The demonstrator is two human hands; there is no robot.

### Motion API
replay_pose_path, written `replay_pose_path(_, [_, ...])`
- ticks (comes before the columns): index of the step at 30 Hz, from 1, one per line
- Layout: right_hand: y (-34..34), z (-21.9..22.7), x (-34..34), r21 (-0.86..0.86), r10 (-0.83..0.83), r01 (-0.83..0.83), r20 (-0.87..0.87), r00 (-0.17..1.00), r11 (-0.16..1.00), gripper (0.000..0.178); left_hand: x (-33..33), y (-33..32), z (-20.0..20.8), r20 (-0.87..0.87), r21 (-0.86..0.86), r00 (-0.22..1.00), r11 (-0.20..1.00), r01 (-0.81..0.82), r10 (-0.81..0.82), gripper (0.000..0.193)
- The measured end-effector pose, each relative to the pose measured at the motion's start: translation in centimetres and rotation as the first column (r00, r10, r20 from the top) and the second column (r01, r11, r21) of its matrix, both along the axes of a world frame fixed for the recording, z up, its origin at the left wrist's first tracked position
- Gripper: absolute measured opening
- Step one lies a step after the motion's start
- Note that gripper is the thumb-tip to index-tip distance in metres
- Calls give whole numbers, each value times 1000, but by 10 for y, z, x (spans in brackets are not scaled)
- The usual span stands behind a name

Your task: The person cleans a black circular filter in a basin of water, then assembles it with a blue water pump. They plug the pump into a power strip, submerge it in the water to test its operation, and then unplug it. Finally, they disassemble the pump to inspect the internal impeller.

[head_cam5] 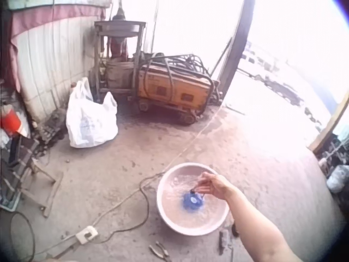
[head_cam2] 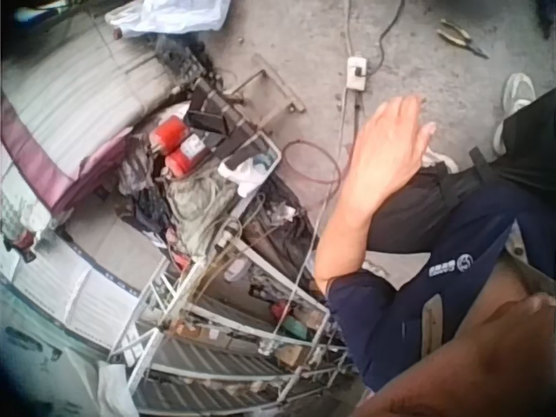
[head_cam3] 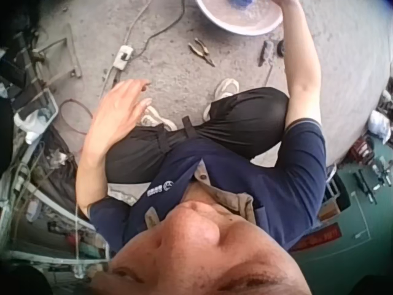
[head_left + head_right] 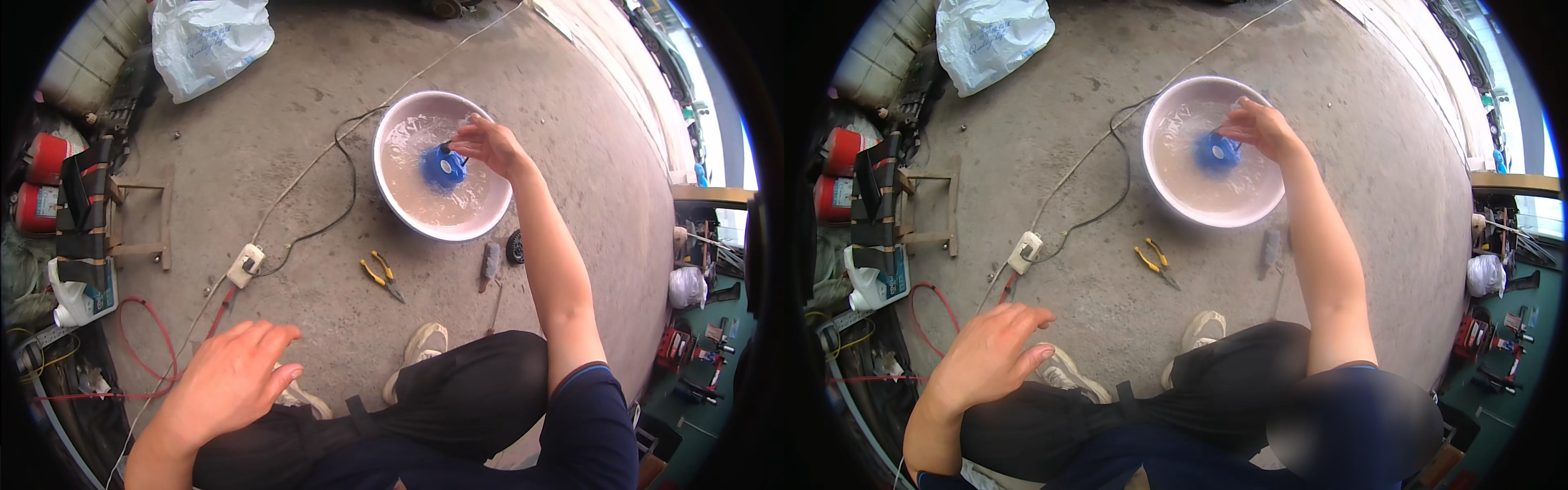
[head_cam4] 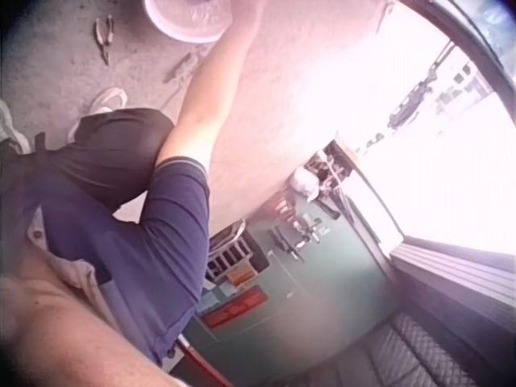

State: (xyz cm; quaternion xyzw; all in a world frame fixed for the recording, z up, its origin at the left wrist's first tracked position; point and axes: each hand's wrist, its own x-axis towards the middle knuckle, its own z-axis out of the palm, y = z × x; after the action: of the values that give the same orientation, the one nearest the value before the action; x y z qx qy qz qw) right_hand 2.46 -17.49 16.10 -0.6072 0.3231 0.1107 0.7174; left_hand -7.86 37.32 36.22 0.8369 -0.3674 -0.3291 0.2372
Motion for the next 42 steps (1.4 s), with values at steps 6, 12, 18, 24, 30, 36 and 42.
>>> replay_pose_path(6, [-10,24,2,-308,157,-175,-82,984,935,47,-1,11,11,-104,33,994,999,-31,34,39])
replay_pose_path(12, [-20,65,-22,-637,347,-423,-249,904,645,54,32,52,-5,-140,54,962,972,-230,235,39])
replay_pose_path(18, [-7,137,-49,-806,281,-400,-301,911,435,69,51,142,-130,-62,287,928,897,-335,367,49])
replay_pose_path(24, [32,91,-47,-711,72,-446,-569,819,-544,58,-2,176,-275,161,208,890,867,-453,427,86])
replay_pose_path(30, [266,60,-37,-825,624,-507,-538,567,-251,25,-7,143,-305,309,106,796,814,-572,520,96])
replay_pose_path(36, [451,-34,-79,-898,863,-390,-352,361,-203,47,10,114,-337,295,-36,770,811,-583,566,76])
replay_pose_path(42, [507,-80,-80,-881,829,-365,-430,358,-300,18,10,115,-358,311,-187,718,781,-597,623,53])
